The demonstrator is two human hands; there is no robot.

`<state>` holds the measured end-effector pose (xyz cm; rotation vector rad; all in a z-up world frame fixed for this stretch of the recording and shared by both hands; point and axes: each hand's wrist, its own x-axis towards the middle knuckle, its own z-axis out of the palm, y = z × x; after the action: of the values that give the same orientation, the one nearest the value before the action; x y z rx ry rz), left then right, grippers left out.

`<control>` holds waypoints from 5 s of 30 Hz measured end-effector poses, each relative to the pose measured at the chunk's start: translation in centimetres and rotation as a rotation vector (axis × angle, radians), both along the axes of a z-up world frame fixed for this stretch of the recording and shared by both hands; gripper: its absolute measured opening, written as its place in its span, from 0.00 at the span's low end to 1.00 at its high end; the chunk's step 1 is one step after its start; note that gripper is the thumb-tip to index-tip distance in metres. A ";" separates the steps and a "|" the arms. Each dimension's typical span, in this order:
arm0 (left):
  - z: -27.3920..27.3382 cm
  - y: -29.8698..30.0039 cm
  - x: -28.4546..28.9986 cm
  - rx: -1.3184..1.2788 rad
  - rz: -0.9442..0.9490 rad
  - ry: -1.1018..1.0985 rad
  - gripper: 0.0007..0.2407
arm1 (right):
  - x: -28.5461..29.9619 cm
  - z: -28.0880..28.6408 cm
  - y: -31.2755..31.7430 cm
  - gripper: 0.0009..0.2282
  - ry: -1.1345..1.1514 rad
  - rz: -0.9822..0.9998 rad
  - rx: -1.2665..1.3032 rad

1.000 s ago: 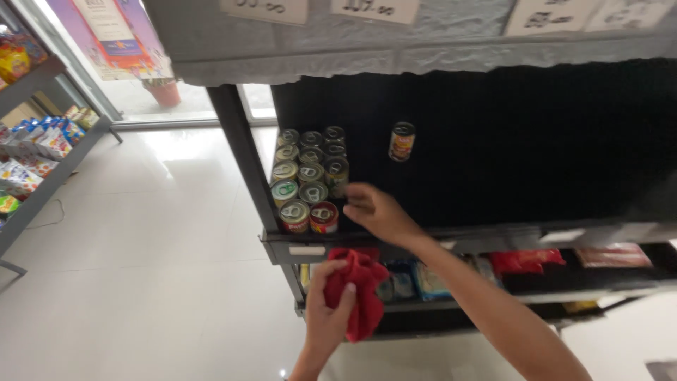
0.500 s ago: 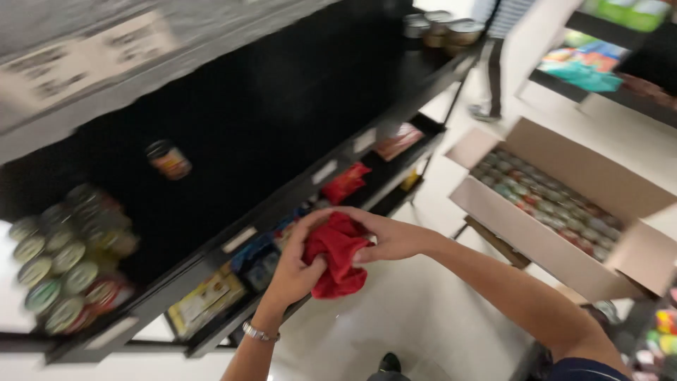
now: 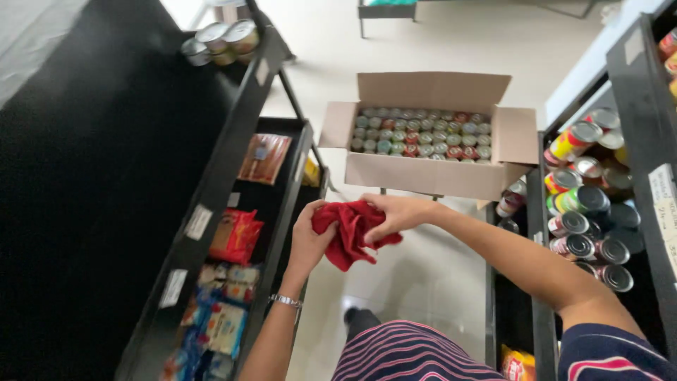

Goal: Wiping canned goods with a cloth and placing them onto a grocery store shelf.

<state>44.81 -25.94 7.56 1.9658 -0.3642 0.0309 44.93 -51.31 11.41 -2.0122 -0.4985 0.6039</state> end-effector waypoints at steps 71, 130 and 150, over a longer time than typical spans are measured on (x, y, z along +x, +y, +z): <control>-44.6 -23.2 49.5 0.737 0.107 0.638 0.27 | 42.9 -45.1 -15.4 0.21 0.873 -1.011 0.498; -7.1 -28.1 25.2 -0.836 0.783 -0.072 0.18 | 30.6 -6.8 -11.8 0.26 -0.824 -0.051 0.475; -0.2 -16.7 2.0 -0.631 1.379 -0.447 0.14 | 13.0 -8.8 4.3 0.25 0.472 0.434 1.002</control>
<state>46.79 -42.61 7.37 1.2202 0.7021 1.2966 57.93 -47.03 2.59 -0.7833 -0.7541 0.8391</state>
